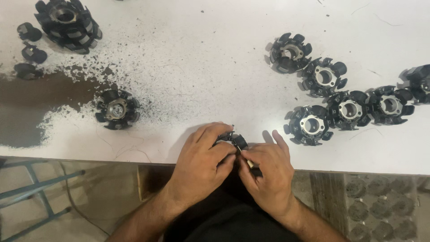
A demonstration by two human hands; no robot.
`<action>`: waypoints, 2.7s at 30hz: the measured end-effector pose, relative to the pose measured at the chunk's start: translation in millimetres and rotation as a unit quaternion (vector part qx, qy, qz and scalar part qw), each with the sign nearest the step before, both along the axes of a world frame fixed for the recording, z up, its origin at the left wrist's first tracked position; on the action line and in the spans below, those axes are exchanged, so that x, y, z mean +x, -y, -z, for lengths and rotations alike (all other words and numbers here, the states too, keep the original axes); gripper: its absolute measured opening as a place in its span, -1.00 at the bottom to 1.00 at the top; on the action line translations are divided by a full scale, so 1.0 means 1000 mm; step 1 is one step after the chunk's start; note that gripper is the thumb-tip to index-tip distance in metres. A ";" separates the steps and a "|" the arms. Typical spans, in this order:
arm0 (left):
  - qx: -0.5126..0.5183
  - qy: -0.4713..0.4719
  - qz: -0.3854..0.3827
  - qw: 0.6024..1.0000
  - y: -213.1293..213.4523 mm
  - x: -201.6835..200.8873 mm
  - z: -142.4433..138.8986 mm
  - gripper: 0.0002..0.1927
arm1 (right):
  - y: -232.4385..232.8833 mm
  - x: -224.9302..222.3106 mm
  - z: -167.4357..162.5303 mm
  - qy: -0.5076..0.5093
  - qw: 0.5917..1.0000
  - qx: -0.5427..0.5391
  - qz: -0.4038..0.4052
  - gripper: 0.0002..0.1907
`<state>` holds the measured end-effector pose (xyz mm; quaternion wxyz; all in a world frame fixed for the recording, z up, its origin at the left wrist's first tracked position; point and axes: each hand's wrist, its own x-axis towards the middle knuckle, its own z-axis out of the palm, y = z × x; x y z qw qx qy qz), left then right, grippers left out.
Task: The person assembles omni-directional wheels at a white workbench. They pick up a wheel hub, press and seat black rubber rollers into the hub slots by hand, occasionally using a small hand tool to help fit the rollers, then set the finished wheel aside and take the next hub, gradually building a row of completed wheels.
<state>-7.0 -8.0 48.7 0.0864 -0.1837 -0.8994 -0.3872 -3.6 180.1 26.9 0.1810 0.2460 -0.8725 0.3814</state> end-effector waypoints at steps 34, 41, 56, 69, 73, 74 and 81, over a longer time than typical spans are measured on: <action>-0.037 -0.102 0.023 0.994 0.012 -0.015 -0.005 -0.64 | -0.015 -0.003 -0.002 -0.012 0.998 -0.060 0.033 -0.76; 0.037 0.029 0.036 0.998 0.012 -0.024 -0.015 -0.85 | -0.008 -0.012 0.004 0.000 0.998 -0.033 0.052 -0.78; 0.039 0.005 -0.010 0.999 0.004 -0.011 -0.011 -0.85 | -0.008 -0.020 0.005 0.002 0.999 0.002 0.041 -0.81; 0.033 0.051 -0.039 0.997 0.007 -0.006 -0.007 -0.87 | -0.005 -0.002 0.018 -0.029 0.998 -0.038 -0.034 -0.67; 0.043 0.047 -0.039 0.997 0.009 -0.004 -0.005 -0.87 | -0.001 -0.004 0.017 -0.037 0.999 -0.031 -0.023 -0.68; 0.044 0.029 -0.037 0.998 0.009 -0.004 -0.005 -0.86 | 0.000 -0.004 0.017 -0.040 0.999 -0.031 -0.017 -0.68; 0.055 0.055 -0.039 0.996 0.014 -0.002 -0.002 -0.87 | -0.001 -0.002 0.021 -0.065 0.997 -0.023 -0.029 -0.66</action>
